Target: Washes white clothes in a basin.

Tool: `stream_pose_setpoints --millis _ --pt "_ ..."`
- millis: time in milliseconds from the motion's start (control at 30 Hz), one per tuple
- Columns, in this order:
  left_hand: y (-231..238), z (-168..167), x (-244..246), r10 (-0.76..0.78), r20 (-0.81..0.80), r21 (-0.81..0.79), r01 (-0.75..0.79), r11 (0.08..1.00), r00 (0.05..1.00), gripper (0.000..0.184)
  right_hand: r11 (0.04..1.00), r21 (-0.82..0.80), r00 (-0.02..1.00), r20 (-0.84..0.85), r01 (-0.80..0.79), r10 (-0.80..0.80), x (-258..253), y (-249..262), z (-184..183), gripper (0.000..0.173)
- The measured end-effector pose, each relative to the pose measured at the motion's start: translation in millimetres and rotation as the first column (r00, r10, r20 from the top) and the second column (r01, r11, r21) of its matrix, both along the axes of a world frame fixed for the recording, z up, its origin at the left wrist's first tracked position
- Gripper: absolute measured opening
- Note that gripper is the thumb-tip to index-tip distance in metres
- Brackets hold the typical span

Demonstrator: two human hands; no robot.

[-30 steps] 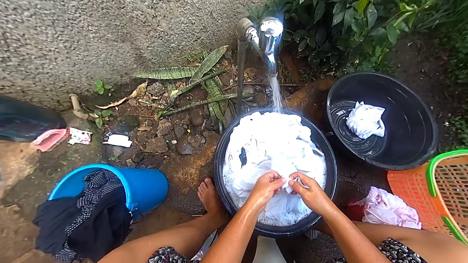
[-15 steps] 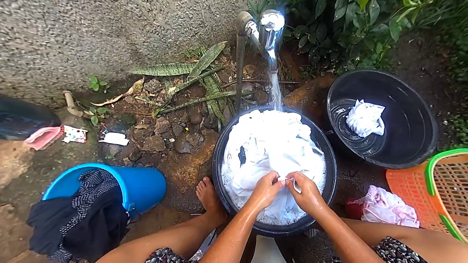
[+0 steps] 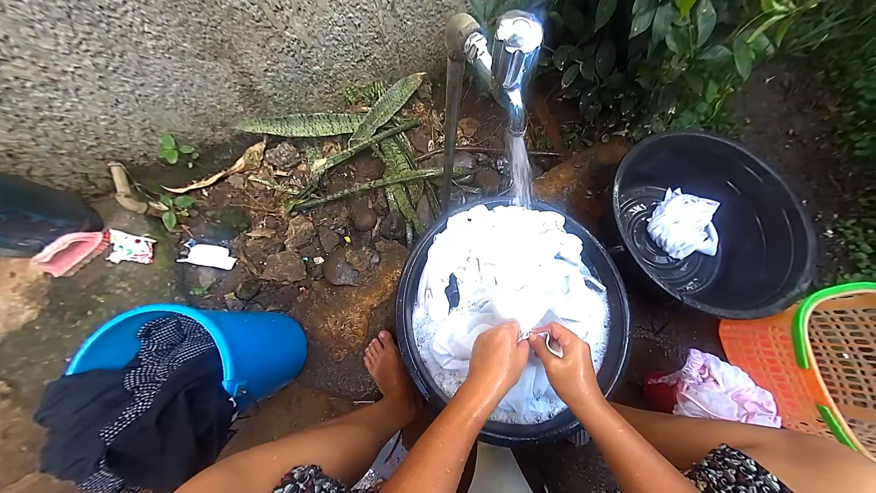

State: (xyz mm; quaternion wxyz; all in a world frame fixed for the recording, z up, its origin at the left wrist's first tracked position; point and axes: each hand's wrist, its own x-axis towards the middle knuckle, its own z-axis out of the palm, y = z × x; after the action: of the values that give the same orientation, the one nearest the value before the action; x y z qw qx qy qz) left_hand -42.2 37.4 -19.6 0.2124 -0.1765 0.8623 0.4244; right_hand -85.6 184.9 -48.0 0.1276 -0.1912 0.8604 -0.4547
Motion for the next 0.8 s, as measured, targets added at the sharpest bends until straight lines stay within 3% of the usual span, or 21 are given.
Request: stream_pose_setpoints --millis 67,200,333,533,600,667,800 --pt "-9.6 -10.8 1.3 0.061 -0.061 0.225 -0.045 0.973 0.996 0.024 1.0 0.004 0.987 -0.16 -0.025 0.026 1.4 -2.0 -1.9 0.022" --pt "-17.9 -19.4 6.0 0.208 -0.072 0.526 -0.14 0.839 0.976 0.019 0.994 -0.064 0.974 -0.211 -0.093 0.078 -6.9 -3.3 -6.4 0.023" --pt "-11.6 -24.2 7.4 0.402 -0.025 0.592 -0.311 0.744 0.915 0.035 0.978 0.073 0.911 -0.355 -0.198 0.211 -11.5 -5.1 -5.2 0.022" --pt "-2.3 -35.2 4.3 0.578 0.033 0.608 -0.475 0.636 0.815 0.037 0.956 0.175 0.642 -0.71 -0.236 0.289 -4.3 -9.3 -15.6 0.018" --pt "-5.2 -35.7 2.6 0.623 0.035 0.587 -0.521 0.62 0.781 0.036 0.938 0.169 0.599 -0.732 -0.302 0.325 -3.1 -4.0 -19.9 0.021" --pt "-14.3 -34.6 0.8 0.7 0.081 0.601 -0.595 0.534 0.709 0.034 0.911 0.183 0.594 -0.707 -0.368 0.383 1.6 4.3 -23.5 0.023" --pt "-37.3 -38.8 1.6 0.789 0.247 0.676 -0.684 0.276 0.563 0.032 0.894 0.213 0.748 -0.491 -0.395 0.447 -8.7 27.8 -24.5 0.017"
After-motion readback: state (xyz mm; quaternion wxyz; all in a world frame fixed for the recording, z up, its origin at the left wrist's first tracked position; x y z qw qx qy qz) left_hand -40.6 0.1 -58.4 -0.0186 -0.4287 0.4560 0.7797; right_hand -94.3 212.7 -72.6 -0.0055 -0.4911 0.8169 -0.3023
